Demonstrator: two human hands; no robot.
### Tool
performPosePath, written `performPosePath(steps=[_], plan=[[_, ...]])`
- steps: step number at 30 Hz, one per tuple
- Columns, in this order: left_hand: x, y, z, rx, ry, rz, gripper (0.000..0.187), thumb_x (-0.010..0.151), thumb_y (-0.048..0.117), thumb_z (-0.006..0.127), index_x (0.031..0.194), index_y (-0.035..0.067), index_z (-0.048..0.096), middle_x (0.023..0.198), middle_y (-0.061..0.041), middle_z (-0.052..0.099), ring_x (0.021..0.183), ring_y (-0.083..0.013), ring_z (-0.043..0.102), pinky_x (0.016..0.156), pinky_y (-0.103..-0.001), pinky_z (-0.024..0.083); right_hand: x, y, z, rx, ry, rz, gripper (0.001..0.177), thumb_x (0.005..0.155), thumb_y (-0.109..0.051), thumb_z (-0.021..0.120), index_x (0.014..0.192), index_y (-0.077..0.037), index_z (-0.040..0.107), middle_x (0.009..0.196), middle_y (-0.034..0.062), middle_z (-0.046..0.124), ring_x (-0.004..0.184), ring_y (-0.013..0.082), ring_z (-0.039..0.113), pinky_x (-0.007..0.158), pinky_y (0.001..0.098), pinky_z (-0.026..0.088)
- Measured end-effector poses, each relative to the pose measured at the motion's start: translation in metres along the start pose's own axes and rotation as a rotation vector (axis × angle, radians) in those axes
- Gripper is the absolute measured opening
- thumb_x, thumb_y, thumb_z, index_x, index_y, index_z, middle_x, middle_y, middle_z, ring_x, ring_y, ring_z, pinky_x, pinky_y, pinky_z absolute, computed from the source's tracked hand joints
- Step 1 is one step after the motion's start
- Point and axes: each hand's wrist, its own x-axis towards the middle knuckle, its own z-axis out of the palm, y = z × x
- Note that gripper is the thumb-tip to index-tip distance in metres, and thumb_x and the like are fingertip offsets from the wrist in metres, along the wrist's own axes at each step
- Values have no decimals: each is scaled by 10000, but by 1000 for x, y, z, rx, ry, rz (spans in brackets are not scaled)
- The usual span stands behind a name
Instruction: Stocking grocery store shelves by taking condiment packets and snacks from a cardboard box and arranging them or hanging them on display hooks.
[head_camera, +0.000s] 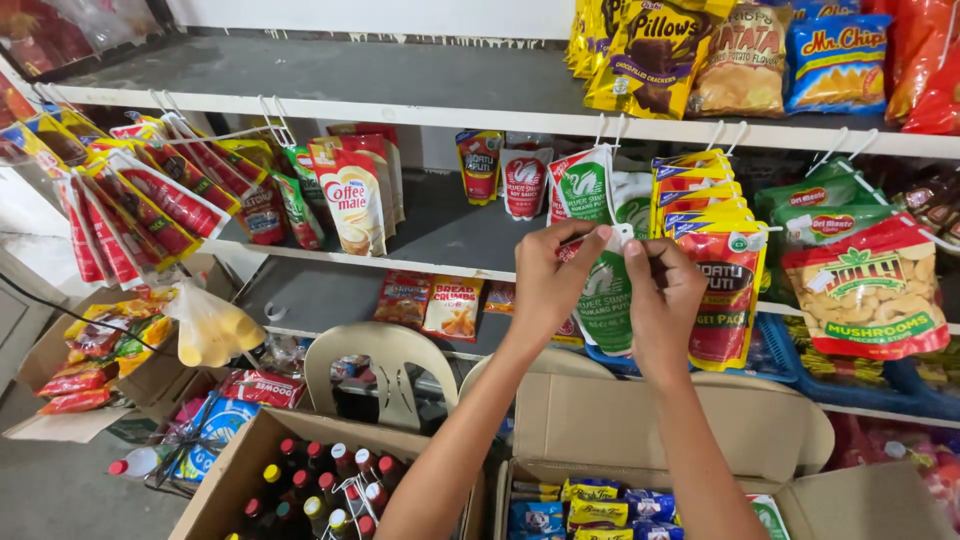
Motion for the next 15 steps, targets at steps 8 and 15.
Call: performPosePath(steps=[8,15], plan=[[8,-10,1,3,14,-3,203,943,166,714,971,-29,763,759,-93,752,669,-43,616,584,-253,494,8,4,6,4,-3,58,204,1025,-140,685,863,-22,644,694,-102,457,637,-2,328,547,229,249],[22,-40,7,-3,28,-6,203,939,160,716,981,-34,762,799,-104,769,687,-62,658,606,-259,514,19,43,12,17,21,38,162,1014,-119,695,906,-8,649,769,-78,538,694,-3,413,596,207,326]])
